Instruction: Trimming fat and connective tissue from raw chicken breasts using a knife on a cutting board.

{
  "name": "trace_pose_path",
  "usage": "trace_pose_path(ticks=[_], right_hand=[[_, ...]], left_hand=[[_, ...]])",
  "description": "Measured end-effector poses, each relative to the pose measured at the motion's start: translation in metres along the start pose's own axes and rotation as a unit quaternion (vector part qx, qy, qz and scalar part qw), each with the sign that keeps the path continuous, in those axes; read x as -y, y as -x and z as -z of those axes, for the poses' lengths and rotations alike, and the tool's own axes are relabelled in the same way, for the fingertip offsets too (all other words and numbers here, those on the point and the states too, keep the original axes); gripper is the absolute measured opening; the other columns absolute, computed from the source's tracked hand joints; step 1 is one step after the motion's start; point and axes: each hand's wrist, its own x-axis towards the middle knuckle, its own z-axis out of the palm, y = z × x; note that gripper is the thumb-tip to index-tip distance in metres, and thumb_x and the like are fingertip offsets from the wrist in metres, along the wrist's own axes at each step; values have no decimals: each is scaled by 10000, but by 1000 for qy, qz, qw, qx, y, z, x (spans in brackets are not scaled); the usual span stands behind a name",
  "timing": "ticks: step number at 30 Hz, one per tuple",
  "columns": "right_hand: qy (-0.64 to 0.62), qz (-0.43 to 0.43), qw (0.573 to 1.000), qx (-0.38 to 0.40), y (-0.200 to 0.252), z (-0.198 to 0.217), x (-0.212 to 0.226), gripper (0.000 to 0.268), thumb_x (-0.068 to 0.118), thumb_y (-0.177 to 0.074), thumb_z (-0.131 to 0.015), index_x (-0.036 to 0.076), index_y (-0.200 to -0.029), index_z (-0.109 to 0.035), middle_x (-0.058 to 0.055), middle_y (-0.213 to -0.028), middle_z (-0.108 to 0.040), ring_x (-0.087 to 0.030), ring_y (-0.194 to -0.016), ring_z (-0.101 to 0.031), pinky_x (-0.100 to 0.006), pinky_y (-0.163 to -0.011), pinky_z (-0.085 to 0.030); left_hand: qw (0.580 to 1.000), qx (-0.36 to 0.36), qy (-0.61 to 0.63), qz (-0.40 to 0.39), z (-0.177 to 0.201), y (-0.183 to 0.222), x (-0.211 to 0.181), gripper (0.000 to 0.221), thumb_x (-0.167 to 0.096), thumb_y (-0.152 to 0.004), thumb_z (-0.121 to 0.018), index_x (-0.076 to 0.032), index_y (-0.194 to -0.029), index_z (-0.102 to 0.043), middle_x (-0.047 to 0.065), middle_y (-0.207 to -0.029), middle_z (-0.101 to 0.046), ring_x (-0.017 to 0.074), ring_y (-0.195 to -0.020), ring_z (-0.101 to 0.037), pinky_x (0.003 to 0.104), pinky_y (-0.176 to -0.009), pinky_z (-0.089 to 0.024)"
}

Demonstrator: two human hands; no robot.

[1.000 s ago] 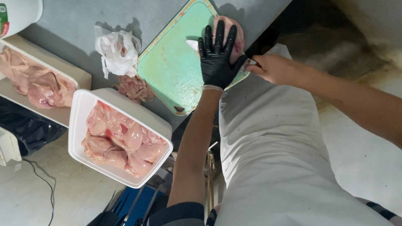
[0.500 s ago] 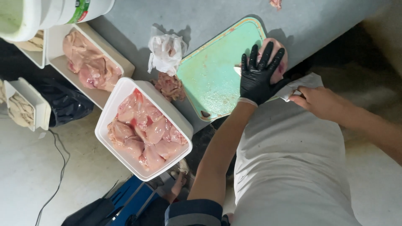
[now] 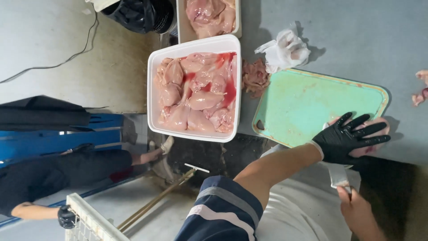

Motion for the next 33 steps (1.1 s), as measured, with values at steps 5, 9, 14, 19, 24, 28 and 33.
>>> trace_pose_path(ticks=[5, 9, 14, 19, 24, 28, 33], right_hand=[[47, -23, 998, -26, -37, -57, -53, 530, 484, -1179, -411, 94, -1204, -770, -158, -1030, -809, -306, -953, -762, -417, -885, -528], [90, -14, 996, -14, -60, -78, -64, 417, 468, -1159, -433, 211, -1251, -749, -55, -1097, -777, -214, -997, -739, -350, -929, -526], [217, 33, 975, 29, -69, -100, -94, 354, 531, -1103, -437, 377, -1277, -705, 130, -1214, -715, -73, -1084, -715, -236, -969, -512], [305, 60, 948, 72, -68, -85, -94, 338, 594, -1048, -439, 541, -1302, -655, 313, -1332, -646, 68, -1170, -686, -123, -1008, -494], [99, 151, 983, 13, 1, -31, -82, 348, 555, -1005, -487, 289, -1062, -705, 0, -1032, -831, -248, -1050, -790, -369, -864, -534], [-66, 190, 979, -17, -1, -18, -76, 359, 434, -1060, -522, 138, -863, -575, 10, -707, -626, -133, -670, -598, -318, -675, -419], [-245, 166, 946, -130, 22, 8, -24, 527, 440, -1091, -566, 75, -713, -600, -82, -480, -601, -244, -492, -583, -398, -555, -497]], left_hand=[[999, -31, 20, 30, -6, 2, -7, 810, -920, -949, -580, -509, -1596, -318, -125, -1721, -382, 196, -1572, -554, 449, -1303, -462], [997, -57, 19, 38, -17, 0, -10, 879, -884, -949, -726, -505, -1615, -296, -147, -1753, -363, 201, -1580, -557, 449, -1291, -508], [990, -111, 60, 63, -32, -11, -13, 677, -611, -1004, -623, -435, -1596, -347, 6, -1691, -471, 265, -1544, -579, 462, -1307, -504], [966, -207, 20, 153, 3, -22, 0, 121, -21, -924, -612, -43, -1017, -687, 135, -827, -619, 336, -767, -608, 479, -685, -462], [893, -126, 317, 294, -229, -67, 7, 273, -334, -921, -575, -184, -1024, -779, 130, -1125, -769, 295, -1097, -728, 447, -1021, -539], [670, -27, 585, 457, -160, -23, 88, 299, -338, -852, -558, -183, -966, -787, 100, -881, -803, 185, -860, -714, 387, -771, -532], [500, -136, 692, 502, -104, 35, 119, 354, -198, -993, -578, -86, -1304, -704, 208, -1249, -730, 382, -1210, -678, 488, -987, -577]])
